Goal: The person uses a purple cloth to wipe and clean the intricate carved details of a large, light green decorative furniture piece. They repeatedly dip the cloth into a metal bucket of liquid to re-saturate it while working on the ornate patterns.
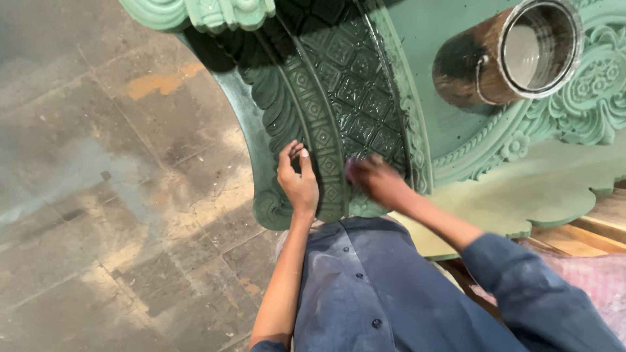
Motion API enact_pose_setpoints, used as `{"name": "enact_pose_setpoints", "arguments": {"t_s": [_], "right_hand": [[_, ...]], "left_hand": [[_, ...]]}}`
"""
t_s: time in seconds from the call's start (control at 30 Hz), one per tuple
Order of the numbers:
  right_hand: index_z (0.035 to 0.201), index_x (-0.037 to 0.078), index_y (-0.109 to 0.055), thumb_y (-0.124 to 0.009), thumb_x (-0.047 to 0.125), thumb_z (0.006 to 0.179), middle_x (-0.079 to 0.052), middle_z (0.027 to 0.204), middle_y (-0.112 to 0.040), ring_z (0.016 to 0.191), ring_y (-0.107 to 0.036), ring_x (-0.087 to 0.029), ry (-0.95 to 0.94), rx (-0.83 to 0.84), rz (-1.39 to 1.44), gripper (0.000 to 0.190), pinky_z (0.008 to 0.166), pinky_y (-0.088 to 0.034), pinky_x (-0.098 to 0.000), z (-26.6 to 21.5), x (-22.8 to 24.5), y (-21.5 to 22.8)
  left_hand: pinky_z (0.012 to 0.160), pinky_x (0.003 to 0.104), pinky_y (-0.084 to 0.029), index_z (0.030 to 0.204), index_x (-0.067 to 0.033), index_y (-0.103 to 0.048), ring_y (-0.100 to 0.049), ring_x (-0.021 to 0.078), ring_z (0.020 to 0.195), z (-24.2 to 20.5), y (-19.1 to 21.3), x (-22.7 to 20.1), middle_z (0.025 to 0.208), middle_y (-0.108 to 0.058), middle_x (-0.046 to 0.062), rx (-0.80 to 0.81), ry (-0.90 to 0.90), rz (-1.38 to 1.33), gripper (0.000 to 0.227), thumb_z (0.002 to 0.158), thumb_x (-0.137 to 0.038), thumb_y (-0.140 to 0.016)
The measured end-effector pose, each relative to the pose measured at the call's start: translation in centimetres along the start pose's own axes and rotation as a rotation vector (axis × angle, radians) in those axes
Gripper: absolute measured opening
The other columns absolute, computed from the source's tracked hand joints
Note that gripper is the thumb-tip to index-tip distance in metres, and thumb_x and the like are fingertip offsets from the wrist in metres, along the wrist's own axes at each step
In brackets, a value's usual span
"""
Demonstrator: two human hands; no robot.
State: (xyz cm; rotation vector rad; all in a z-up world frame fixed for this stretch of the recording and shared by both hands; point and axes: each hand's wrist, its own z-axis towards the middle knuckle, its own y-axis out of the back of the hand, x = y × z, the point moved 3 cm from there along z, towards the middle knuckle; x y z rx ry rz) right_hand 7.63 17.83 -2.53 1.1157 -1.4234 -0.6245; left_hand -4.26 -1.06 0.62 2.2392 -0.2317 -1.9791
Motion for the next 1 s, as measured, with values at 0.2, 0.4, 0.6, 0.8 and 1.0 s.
{"name": "enact_pose_setpoints", "arguments": {"t_s": [0.2,0.4,0.6,0.8,1.0], "right_hand": [[0.134,0.007,-0.068,-0.063,0.002,0.079,-0.010,0.125,-0.074,0.111,-0.067,-0.031,-0.624,-0.043,1.090,0.056,0.095,-0.054,-0.0412,-3.5,-5.6,4.1],[0.139,0.002,-0.050,-0.068,0.018,0.081,-0.014,0.122,-0.070,0.105,-0.071,-0.027,-0.585,-0.475,2.077,0.062,0.086,-0.060,-0.0503,-3.0,-6.3,15.5],[0.147,-0.004,-0.054,-0.074,-0.002,0.092,-0.014,0.122,-0.068,0.106,-0.069,-0.023,-0.227,-0.565,1.684,0.059,0.092,-0.057,-0.0386,-7.2,-12.1,26.2],[0.121,0.005,-0.076,-0.070,-0.003,0.076,-0.010,0.107,-0.073,0.093,-0.066,-0.018,-0.632,-0.522,0.765,0.047,0.084,-0.053,-0.0290,-6.0,-24.1,29.9],[0.122,0.010,-0.076,-0.070,0.004,0.075,-0.016,0.110,-0.075,0.096,-0.069,-0.027,-0.574,-0.217,0.229,0.049,0.089,-0.053,-0.0371,-3.2,-26.4,26.0]], "left_hand": [[0.095,0.035,-0.053,0.120,0.0021,-0.066,-0.072,0.0237,0.102,-0.3,-1.6,0.3,0.109,-0.075,0.014,0.030,-0.028,0.034,0.023,0.100,-0.008,-0.065],[0.093,0.033,-0.055,0.123,0.0023,-0.064,-0.071,0.0201,0.100,-1.4,-3.8,-0.4,0.109,-0.074,0.013,-0.015,0.037,-0.035,0.025,0.100,-0.009,-0.062],[0.094,0.033,-0.054,0.124,0.0027,-0.063,-0.070,0.0202,0.101,-2.9,-6.3,-1.4,0.111,-0.074,0.013,-0.072,-0.015,-0.012,0.026,0.101,-0.009,-0.062],[0.095,0.034,-0.053,0.123,0.0033,-0.064,-0.070,0.0214,0.101,-3.8,-8.6,-2.5,0.110,-0.074,0.014,-0.116,-0.070,0.032,0.026,0.099,-0.006,-0.062],[0.093,0.033,-0.054,0.122,0.0032,-0.064,-0.070,0.0213,0.100,-5.2,-9.8,-2.2,0.109,-0.073,0.014,-0.165,-0.074,0.051,0.024,0.100,-0.006,-0.062]]}}
